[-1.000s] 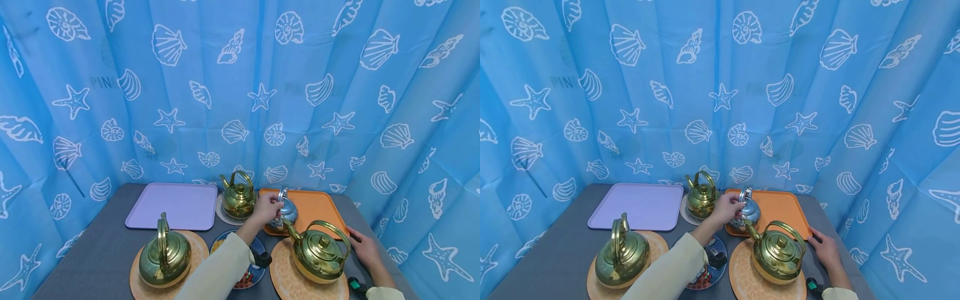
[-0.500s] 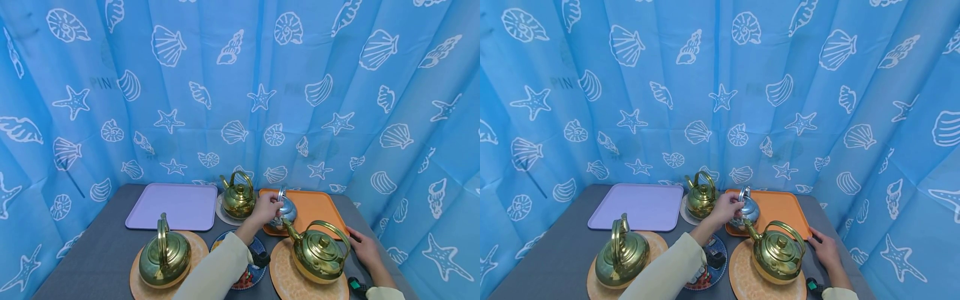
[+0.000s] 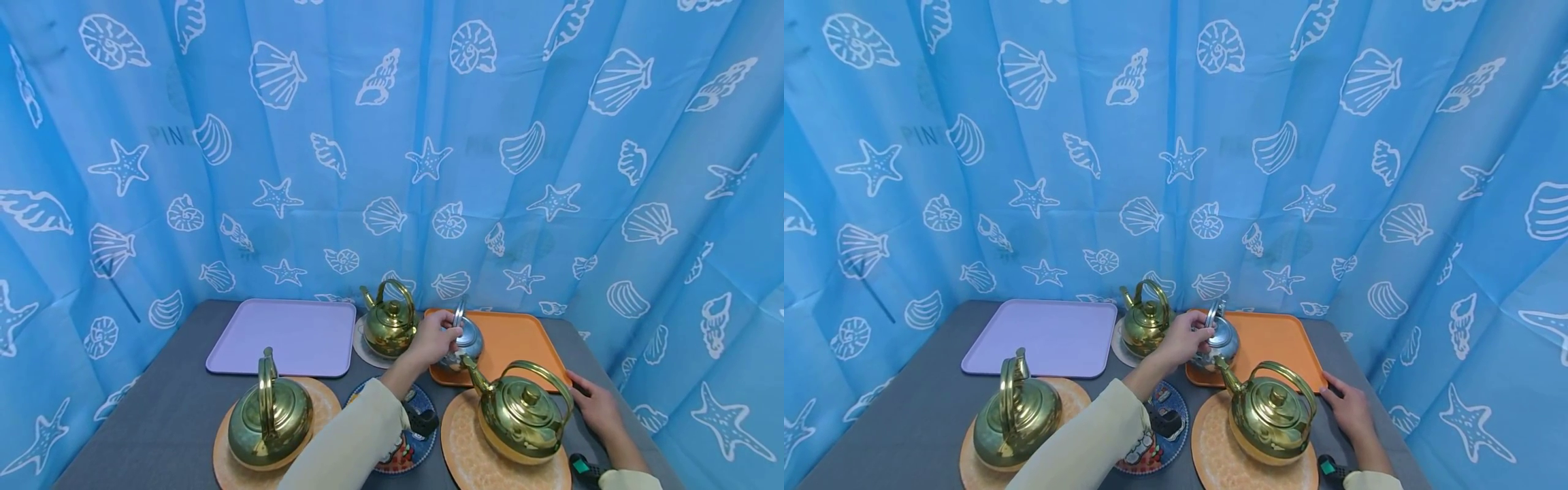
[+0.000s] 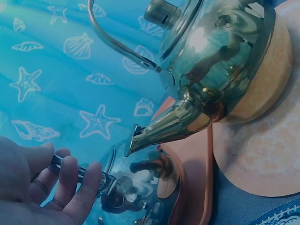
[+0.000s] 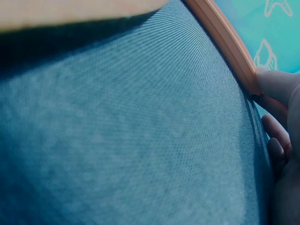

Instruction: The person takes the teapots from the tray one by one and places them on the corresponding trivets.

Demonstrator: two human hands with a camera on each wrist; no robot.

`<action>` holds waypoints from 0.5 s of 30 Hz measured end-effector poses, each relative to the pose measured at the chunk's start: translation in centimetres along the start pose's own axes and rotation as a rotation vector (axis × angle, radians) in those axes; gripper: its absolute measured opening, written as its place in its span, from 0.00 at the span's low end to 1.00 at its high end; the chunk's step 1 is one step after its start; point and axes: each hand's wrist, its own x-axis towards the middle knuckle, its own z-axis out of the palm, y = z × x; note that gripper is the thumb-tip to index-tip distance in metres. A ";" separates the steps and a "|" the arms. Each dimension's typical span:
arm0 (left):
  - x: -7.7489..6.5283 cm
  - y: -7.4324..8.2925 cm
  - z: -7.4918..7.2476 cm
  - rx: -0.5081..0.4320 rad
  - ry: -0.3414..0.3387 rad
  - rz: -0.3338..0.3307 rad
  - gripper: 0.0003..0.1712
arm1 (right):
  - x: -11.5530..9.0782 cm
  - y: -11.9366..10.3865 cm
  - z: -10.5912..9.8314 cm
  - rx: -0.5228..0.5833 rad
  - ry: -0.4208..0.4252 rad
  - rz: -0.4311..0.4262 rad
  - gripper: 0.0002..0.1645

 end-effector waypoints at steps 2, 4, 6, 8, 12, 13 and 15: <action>0.0 0.0 -0.1 0.004 -0.003 -0.001 0.07 | -0.1 0.0 0.0 0.000 0.003 -0.001 0.33; 0.0 0.1 -0.2 0.008 -0.006 0.002 0.07 | 0.0 0.1 0.0 0.000 -0.001 0.000 0.33; 0.0 0.2 -0.3 0.010 -0.010 0.005 0.08 | 0.0 0.1 0.0 -0.003 -0.005 -0.002 0.33; 0.0 0.3 -0.4 0.013 -0.019 0.007 0.08 | 0.0 0.0 0.0 -0.002 -0.009 -0.003 0.33; -0.1 0.6 -0.6 0.008 -0.031 0.010 0.08 | 0.0 0.0 0.0 0.005 -0.015 0.003 0.33; -0.2 0.7 -0.7 0.007 -0.032 0.013 0.07 | 0.0 0.0 0.0 0.005 -0.015 0.004 0.33; -0.2 0.8 -0.8 0.000 -0.031 0.019 0.07 | 0.1 0.0 0.0 0.004 -0.014 0.007 0.33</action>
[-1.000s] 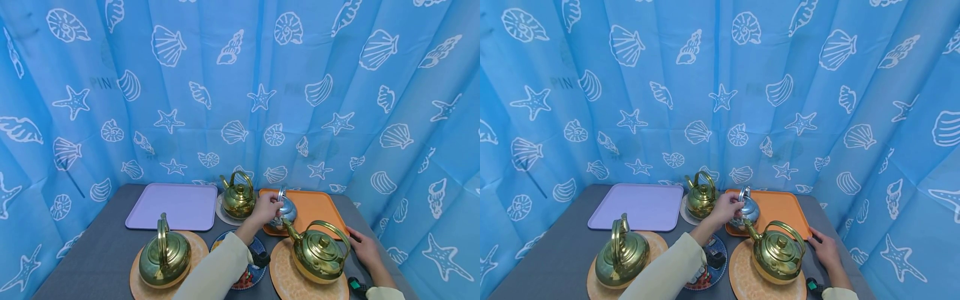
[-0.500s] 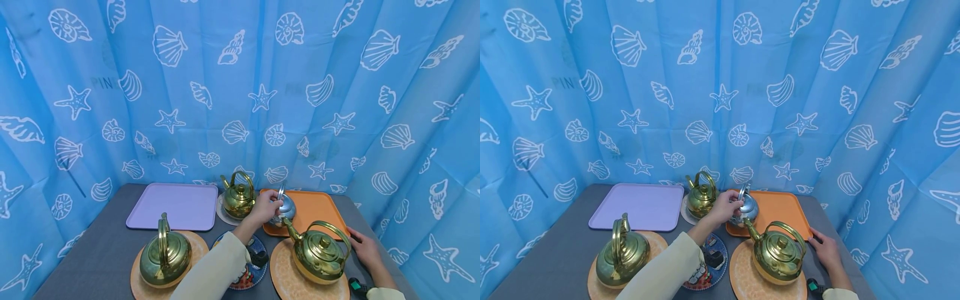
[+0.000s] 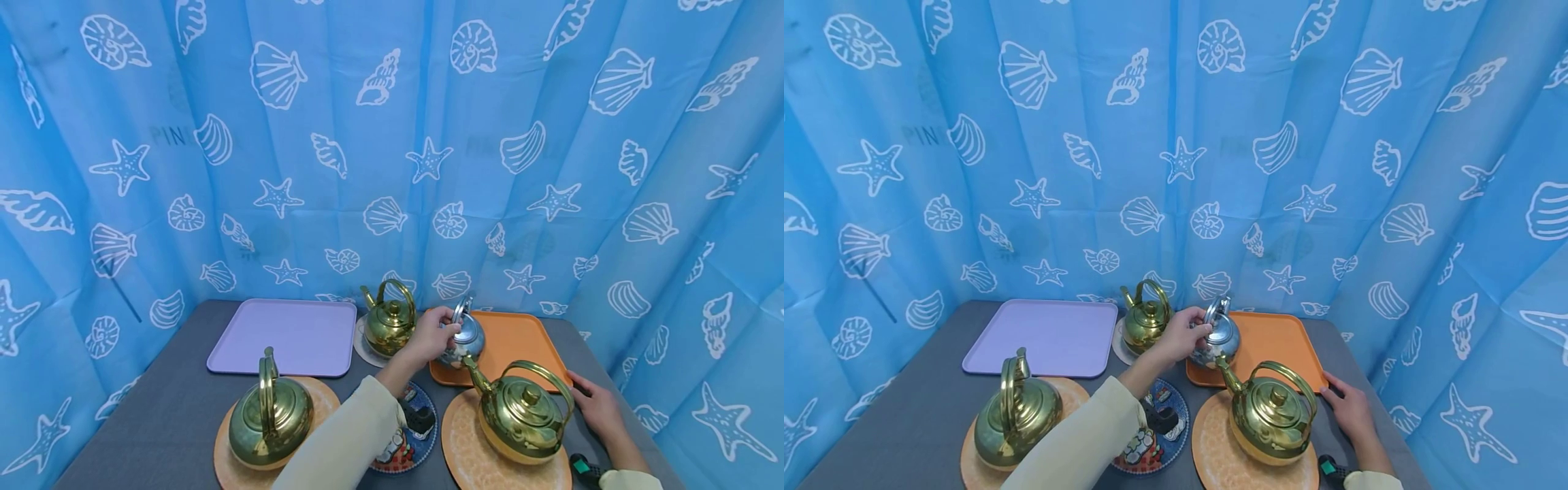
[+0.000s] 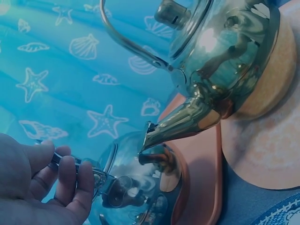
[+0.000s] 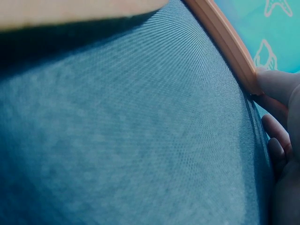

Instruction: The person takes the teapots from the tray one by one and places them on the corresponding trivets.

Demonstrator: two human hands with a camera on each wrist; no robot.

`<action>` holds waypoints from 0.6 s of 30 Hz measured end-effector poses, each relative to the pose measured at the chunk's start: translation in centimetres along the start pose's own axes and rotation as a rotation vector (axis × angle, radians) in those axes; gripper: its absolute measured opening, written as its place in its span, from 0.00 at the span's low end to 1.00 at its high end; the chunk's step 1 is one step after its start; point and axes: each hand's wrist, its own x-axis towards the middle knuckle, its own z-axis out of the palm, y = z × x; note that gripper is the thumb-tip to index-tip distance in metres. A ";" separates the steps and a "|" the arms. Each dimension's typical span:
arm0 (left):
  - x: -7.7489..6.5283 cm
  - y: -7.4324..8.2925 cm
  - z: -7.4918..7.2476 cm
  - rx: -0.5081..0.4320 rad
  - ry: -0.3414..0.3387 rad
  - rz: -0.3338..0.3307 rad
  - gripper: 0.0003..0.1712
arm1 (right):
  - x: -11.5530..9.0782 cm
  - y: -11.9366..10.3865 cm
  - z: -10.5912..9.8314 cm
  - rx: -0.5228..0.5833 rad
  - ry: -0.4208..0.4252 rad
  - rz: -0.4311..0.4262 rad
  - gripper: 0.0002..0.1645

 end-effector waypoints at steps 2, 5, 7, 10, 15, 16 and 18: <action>0.0 0.1 -0.1 -0.007 0.003 0.007 0.06 | 0.0 0.0 0.0 -0.003 0.002 0.002 0.33; 0.0 0.1 -0.3 -0.012 0.006 0.006 0.06 | 0.0 0.0 0.0 -0.002 0.002 0.009 0.34; 0.0 0.3 -0.4 -0.012 0.007 0.009 0.06 | -0.1 -0.1 0.0 0.005 0.001 0.015 0.34; -0.2 0.6 -0.6 -0.020 0.006 0.016 0.06 | 0.0 -0.2 0.0 0.007 -0.002 0.025 0.34; -0.5 1.6 -0.9 -0.027 0.015 0.026 0.06 | -0.1 -0.4 0.0 -0.002 0.000 0.029 0.34; -0.5 1.7 -0.9 -0.027 0.017 0.027 0.06 | -0.2 -0.4 -0.1 0.000 0.001 0.027 0.33; -0.4 1.9 -1.0 -0.022 0.025 0.034 0.05 | -0.3 -0.5 -0.1 0.003 0.001 0.022 0.34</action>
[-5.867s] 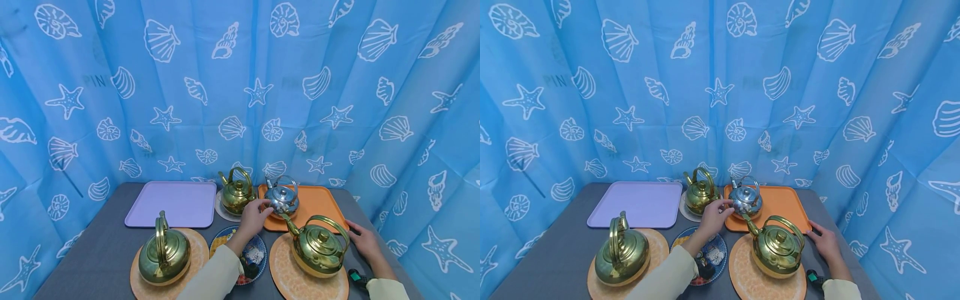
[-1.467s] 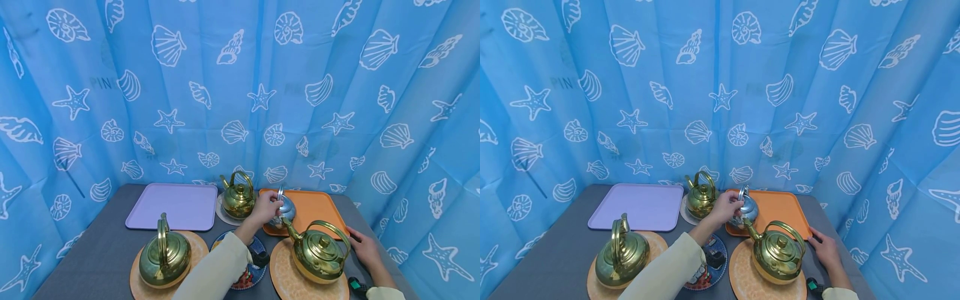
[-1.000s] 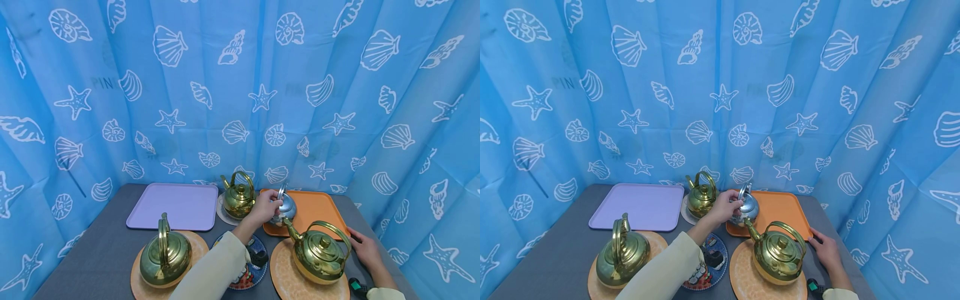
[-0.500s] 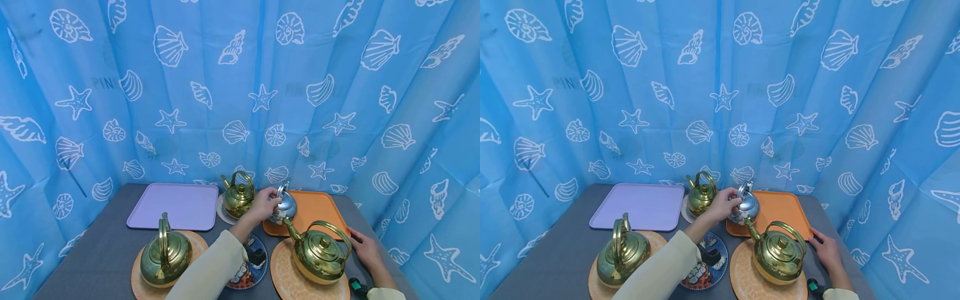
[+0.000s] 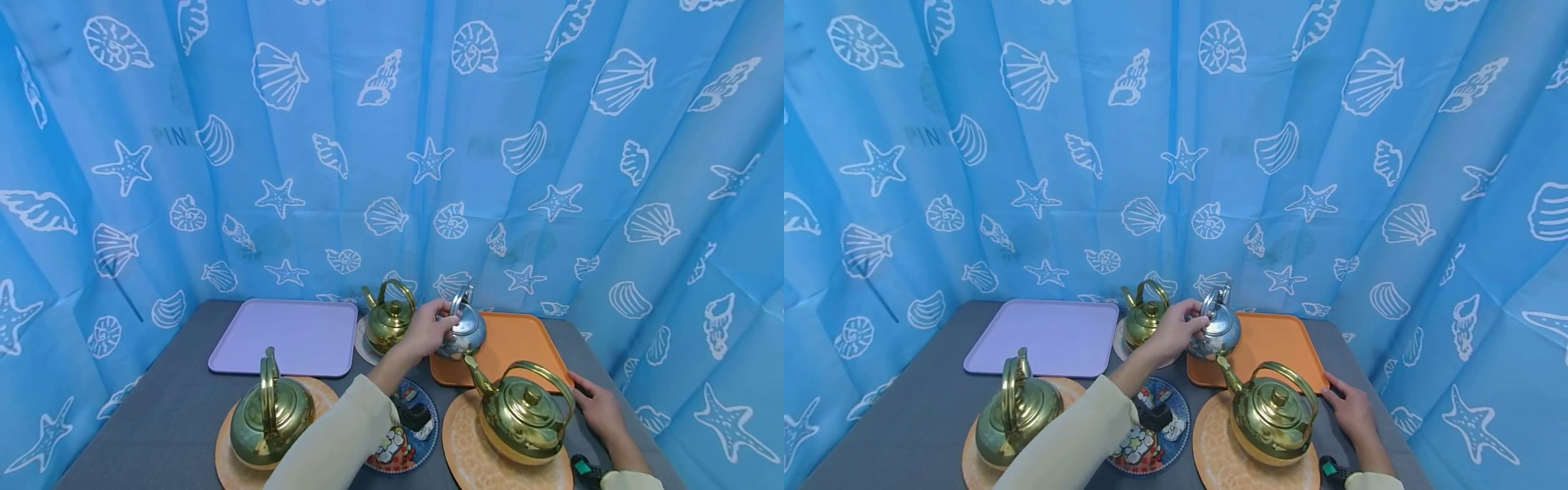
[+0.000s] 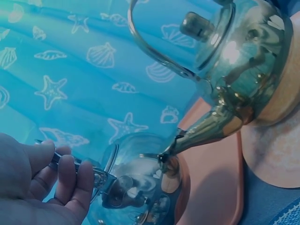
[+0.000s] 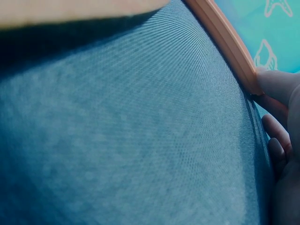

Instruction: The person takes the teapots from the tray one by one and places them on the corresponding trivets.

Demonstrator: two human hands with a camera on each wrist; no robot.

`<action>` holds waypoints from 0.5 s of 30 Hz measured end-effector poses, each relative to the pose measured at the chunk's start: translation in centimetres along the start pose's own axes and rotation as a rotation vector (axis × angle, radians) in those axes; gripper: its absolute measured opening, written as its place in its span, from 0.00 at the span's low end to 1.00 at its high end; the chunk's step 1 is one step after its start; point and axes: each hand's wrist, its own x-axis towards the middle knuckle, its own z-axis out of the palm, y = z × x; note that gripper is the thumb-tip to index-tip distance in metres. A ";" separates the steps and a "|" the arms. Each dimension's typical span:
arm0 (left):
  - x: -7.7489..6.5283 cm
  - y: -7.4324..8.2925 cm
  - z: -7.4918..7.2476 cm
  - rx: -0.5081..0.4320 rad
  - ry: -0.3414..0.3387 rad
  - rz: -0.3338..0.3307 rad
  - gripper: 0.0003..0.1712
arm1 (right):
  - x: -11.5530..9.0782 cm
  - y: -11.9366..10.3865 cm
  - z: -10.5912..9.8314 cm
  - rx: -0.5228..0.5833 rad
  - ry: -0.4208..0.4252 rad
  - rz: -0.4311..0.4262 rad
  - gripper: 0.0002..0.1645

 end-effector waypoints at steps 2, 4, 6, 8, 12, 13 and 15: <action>0.1 0.1 -0.1 -0.002 0.009 0.003 0.05 | 0.0 0.0 0.0 -0.003 0.000 -0.003 0.34; 0.2 0.2 -0.2 -0.001 0.011 0.011 0.05 | -0.1 0.0 0.0 -0.002 -0.003 -0.005 0.34; 0.1 0.4 -0.3 0.000 0.011 0.016 0.06 | -0.1 0.1 0.0 -0.004 -0.005 -0.004 0.35; 0.0 0.7 -0.4 0.003 0.009 0.021 0.06 | 0.0 0.1 0.0 -0.004 -0.007 -0.002 0.36; -0.4 1.3 -0.7 -0.011 0.014 0.024 0.05 | 0.1 0.1 0.0 -0.010 -0.007 0.004 0.36; -0.5 1.4 -0.7 -0.011 0.016 0.026 0.05 | 0.1 0.1 0.0 -0.012 -0.006 0.004 0.36; -0.6 1.7 -0.9 -0.019 0.017 0.034 0.04 | 0.1 0.1 0.0 -0.018 -0.006 0.002 0.36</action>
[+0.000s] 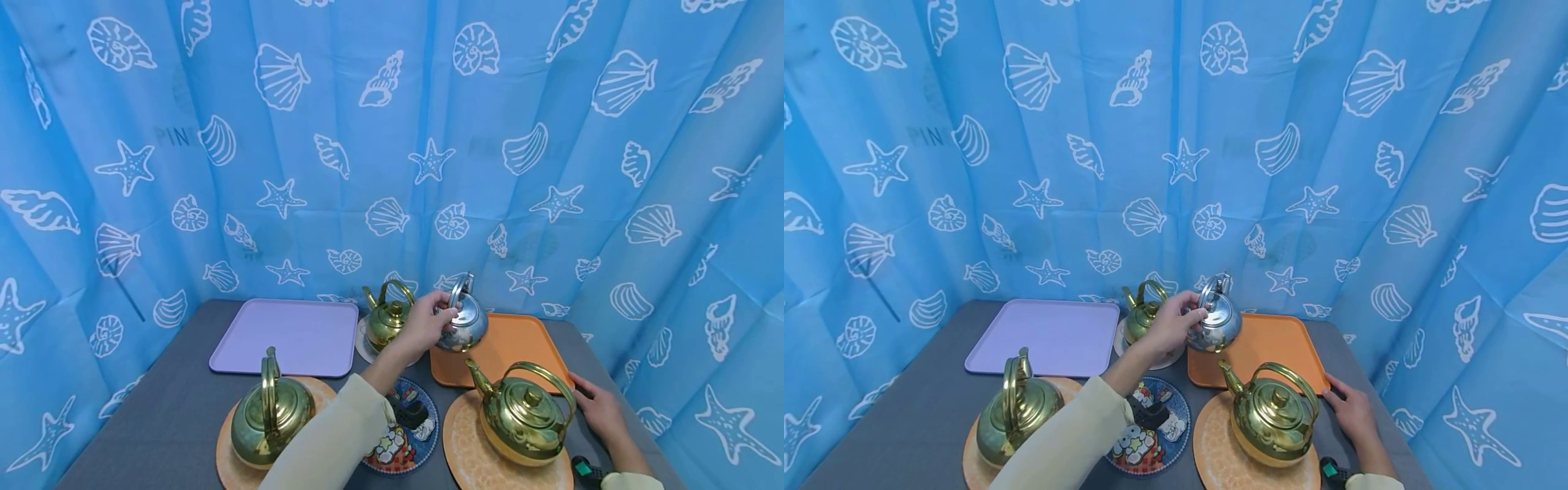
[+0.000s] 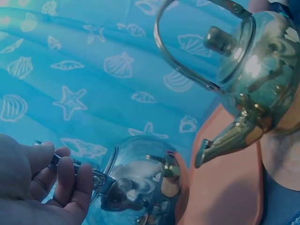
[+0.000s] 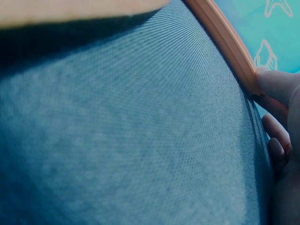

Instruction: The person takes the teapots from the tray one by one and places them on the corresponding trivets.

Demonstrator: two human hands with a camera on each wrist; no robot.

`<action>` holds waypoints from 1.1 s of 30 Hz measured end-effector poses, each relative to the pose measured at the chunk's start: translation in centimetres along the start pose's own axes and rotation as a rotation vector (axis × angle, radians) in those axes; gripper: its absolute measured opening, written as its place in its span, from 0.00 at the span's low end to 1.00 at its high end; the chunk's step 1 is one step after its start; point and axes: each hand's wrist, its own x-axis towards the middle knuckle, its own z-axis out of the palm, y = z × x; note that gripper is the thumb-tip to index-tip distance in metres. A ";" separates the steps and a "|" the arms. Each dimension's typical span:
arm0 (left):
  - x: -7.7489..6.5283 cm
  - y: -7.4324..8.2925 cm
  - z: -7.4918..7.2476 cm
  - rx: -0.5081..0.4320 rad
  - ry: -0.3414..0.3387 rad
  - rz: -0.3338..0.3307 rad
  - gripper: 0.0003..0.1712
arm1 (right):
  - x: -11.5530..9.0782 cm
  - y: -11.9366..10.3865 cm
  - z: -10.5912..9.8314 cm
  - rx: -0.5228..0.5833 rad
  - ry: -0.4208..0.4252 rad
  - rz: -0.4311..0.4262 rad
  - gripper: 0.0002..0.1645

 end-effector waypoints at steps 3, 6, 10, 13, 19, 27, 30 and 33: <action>-0.2 0.5 -0.2 -0.009 -0.001 0.011 0.05 | 0.0 0.1 0.0 -0.004 0.001 -0.006 0.35; -0.5 1.0 -0.4 0.004 0.000 0.026 0.06 | 0.0 0.1 0.1 -0.002 0.004 -0.013 0.35; -1.0 1.8 -0.7 0.049 -0.001 0.063 0.08 | 0.1 0.2 0.1 0.006 0.004 -0.008 0.35; -1.4 2.1 -0.9 0.055 -0.009 0.084 0.08 | 0.2 0.2 0.1 0.012 0.003 0.000 0.34; -2.5 2.5 -1.1 0.025 -0.031 0.111 0.08 | 0.2 0.1 0.1 0.015 0.006 0.016 0.33; -4.0 2.8 -1.2 0.028 -0.017 0.149 0.11 | 0.3 0.2 0.1 0.000 -0.001 0.028 0.33; -4.7 3.0 -1.4 0.027 -0.012 0.150 0.12 | 0.3 0.1 0.1 -0.007 -0.003 0.022 0.33; -5.5 3.4 -1.6 0.028 -0.007 0.151 0.12 | 0.3 0.1 0.1 -0.011 -0.003 0.017 0.33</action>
